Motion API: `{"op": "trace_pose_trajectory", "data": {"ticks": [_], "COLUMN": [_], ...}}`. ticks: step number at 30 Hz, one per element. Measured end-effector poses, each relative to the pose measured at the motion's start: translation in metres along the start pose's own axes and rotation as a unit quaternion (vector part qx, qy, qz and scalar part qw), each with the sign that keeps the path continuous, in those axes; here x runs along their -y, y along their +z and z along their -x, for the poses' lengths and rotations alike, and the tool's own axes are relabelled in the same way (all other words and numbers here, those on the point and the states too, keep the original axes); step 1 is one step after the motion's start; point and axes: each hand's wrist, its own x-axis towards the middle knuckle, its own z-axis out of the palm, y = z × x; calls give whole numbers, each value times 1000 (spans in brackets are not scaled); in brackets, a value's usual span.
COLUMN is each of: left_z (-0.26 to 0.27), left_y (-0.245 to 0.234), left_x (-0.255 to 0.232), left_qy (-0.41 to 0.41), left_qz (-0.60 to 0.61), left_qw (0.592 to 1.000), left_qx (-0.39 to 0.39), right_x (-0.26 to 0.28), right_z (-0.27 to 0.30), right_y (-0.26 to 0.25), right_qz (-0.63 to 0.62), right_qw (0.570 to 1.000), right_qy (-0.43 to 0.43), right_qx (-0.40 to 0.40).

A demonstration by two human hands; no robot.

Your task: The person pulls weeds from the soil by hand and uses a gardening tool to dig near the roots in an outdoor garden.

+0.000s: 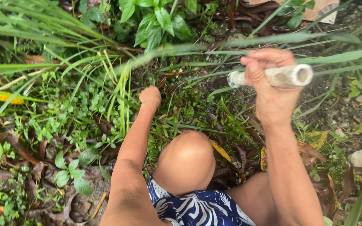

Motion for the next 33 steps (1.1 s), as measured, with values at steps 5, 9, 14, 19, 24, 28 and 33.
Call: {"op": "trace_pose_trajectory", "data": {"ticks": [5, 9, 14, 19, 24, 28, 33], "left_z": [38, 82, 103, 54, -55, -126, -163], "left_y": [-30, -67, -108, -122, -114, -121, -120], "left_x": [-32, -67, -105, -155, -183, -169, -136], "left_qy": [72, 151, 261, 300, 273, 273, 189], "left_qz": [-5, 11, 52, -6, -113, -165, -250], "left_qw": [994, 984, 962, 947, 926, 921, 940], "left_qx": [80, 91, 61, -114, -235, -224, -135], "right_x": [-12, -12, -8, -10, -31, -42, -42], "right_z": [2, 3, 6, -5, -29, -44, -60], "right_y": [-18, -29, -44, -42, -22, -8, -2], "right_qz": [-31, -55, -81, -78, -24, 9, 7], "right_qw": [999, 998, 996, 994, 996, 997, 996], "right_qy": [8, 14, -23, -44, -50, -21, -17], "right_qx": [-23, -41, -37, -55, -65, -74, -83]}}
